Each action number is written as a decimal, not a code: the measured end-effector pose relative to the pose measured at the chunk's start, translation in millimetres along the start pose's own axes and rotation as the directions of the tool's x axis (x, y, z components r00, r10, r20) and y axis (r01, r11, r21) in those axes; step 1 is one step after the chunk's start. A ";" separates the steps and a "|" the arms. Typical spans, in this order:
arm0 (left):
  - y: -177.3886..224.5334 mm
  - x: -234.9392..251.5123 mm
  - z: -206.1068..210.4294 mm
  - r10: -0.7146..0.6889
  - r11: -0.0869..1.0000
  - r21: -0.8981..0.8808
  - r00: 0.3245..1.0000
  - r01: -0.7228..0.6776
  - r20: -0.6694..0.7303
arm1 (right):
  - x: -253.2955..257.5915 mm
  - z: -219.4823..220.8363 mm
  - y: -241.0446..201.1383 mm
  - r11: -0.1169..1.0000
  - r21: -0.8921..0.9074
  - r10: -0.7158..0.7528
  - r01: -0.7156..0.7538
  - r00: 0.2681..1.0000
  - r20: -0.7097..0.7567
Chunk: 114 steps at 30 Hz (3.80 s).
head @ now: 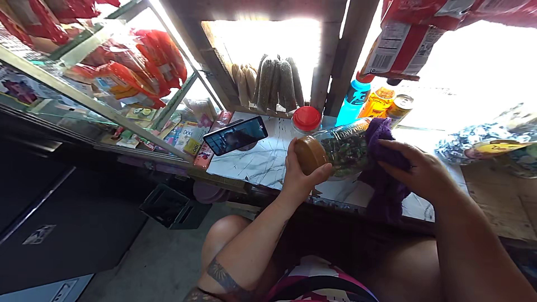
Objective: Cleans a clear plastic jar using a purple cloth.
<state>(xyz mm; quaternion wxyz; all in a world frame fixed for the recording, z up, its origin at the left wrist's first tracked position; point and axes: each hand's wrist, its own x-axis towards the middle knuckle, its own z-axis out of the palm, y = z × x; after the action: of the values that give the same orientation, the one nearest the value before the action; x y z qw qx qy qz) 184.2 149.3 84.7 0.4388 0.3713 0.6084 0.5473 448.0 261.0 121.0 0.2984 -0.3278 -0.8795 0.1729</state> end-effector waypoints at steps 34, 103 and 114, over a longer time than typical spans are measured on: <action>-15.5 -15.2 9.8 0.441 0.852 0.251 0.888 -0.460 0.130 | -18.0 -5.7 -48.2 0.986 0.039 -0.121 0.164 0.849 -0.514; -7.5 -19.6 18.0 -0.092 0.991 -0.074 0.969 0.111 0.229 | 5.9 -2.4 -1.4 0.851 0.253 0.460 -0.460 0.886 0.061; -17.1 -26.4 18.9 0.487 0.829 0.224 0.858 -0.513 0.161 | 3.5 10.9 0.1 0.926 0.290 0.318 -0.242 0.913 -0.257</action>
<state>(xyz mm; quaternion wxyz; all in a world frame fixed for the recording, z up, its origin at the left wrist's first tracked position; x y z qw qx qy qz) 211.5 129.0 70.8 0.2568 0.5975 0.5341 0.5402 439.0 262.3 114.1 0.4390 -0.4332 -0.7384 0.2727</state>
